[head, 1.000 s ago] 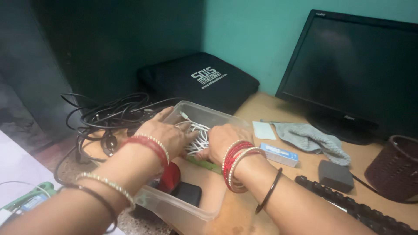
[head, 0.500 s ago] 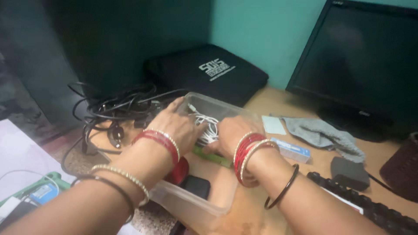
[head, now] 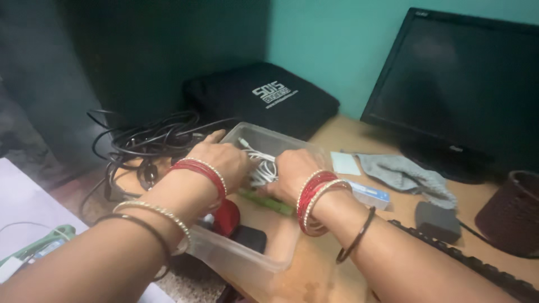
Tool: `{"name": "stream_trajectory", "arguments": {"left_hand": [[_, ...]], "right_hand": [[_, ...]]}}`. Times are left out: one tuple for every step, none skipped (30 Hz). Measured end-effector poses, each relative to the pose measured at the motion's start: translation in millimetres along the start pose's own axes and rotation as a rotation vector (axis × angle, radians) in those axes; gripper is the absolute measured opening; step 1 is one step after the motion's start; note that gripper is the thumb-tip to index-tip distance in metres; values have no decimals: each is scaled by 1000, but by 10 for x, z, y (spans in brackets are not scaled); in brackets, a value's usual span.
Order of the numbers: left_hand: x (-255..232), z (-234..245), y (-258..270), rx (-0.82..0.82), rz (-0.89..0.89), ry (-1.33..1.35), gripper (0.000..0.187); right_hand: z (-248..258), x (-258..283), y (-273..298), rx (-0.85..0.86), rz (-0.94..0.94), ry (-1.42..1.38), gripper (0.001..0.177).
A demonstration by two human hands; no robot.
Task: The person organizes small electronic accessories and stationery items by sorting them into a clear plastic container and a green basket. They handle cables, a power adapter, a lens cap, scissors, and a box, placing them into the containers on a desk.
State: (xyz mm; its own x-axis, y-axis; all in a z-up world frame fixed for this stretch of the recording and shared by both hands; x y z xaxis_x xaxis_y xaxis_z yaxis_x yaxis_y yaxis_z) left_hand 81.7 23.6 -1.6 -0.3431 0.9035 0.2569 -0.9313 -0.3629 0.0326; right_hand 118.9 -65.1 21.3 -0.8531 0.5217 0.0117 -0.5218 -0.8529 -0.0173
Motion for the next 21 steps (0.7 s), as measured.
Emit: {"name": "stream_trajectory", "arguments": {"left_hand": [[0,-2,10,18,0,14,38],[1,-1,19,36,0,28,41],[6,-1,36,56,0,40,45],[-4,56,63,13,-26,30,41],[-12,138,82,-33,-55,20,39],[-35,226,104,-80,-84,10,38],[-21,285,104,-80,-52,4,37],[-6,352,105,-79,-20,-2,40],[-5,407,111,-76,11,-6,44],[-25,504,122,-116,28,41,41],[-48,599,132,-157,45,88,38],[-78,691,133,-197,62,135,35],[-167,784,145,-257,29,169,37],[-260,862,159,-316,-4,204,39],[-362,933,166,-375,-41,241,41],[-481,965,157,-401,-78,265,40],[-617,984,143,-427,-117,291,40],[-745,1001,125,-452,-156,318,39],[-874,952,67,-397,-174,303,38],[-1003,901,11,-342,-191,287,38],[-1109,839,-33,-288,-206,269,37]], "right_hand": [[38,3,20,-38,9,-33,54],[79,-5,47,-75,19,-67,54],[118,-9,74,-113,30,-103,53],[128,-51,105,-128,6,-196,52],[154,-116,134,-147,-19,-288,51],[176,-185,164,-165,-44,-379,49],[306,-212,192,-263,3,-352,46],[434,-240,224,-361,49,-324,44],[546,-276,280,-455,94,-295,41],[587,-386,327,-472,70,-306,37],[634,-502,374,-490,46,-318,33],[670,-610,421,-508,23,-329,30],[663,-725,479,-494,-29,-292,29],[651,-839,539,-481,-80,-255,27],[634,-948,594,-466,-135,-216,26],[560,-1035,615,-407,-172,-219,26],[470,-1125,648,-348,-212,-221,27],[375,-1214,681,-289,-251,-224,29],[292,-1282,706,-248,-274,-235,32],[204,-1344,730,-207,-296,-247,35],[113,-1404,758,-167,-317,-259,38]]}}
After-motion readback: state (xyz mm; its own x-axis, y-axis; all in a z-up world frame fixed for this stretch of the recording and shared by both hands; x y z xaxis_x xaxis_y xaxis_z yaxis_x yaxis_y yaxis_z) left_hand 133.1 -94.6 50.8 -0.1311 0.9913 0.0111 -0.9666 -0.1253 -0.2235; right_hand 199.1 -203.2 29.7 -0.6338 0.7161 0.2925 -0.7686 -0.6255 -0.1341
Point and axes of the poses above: each hand's wrist, its own y-axis away from the middle knuckle, its own z-axis out of the back of the hand, x = y × z, the point moved 9 cm from there along -y, towards the middle knuckle, and after that the axes turned 11 degrees about z, right-handed, at the moved point
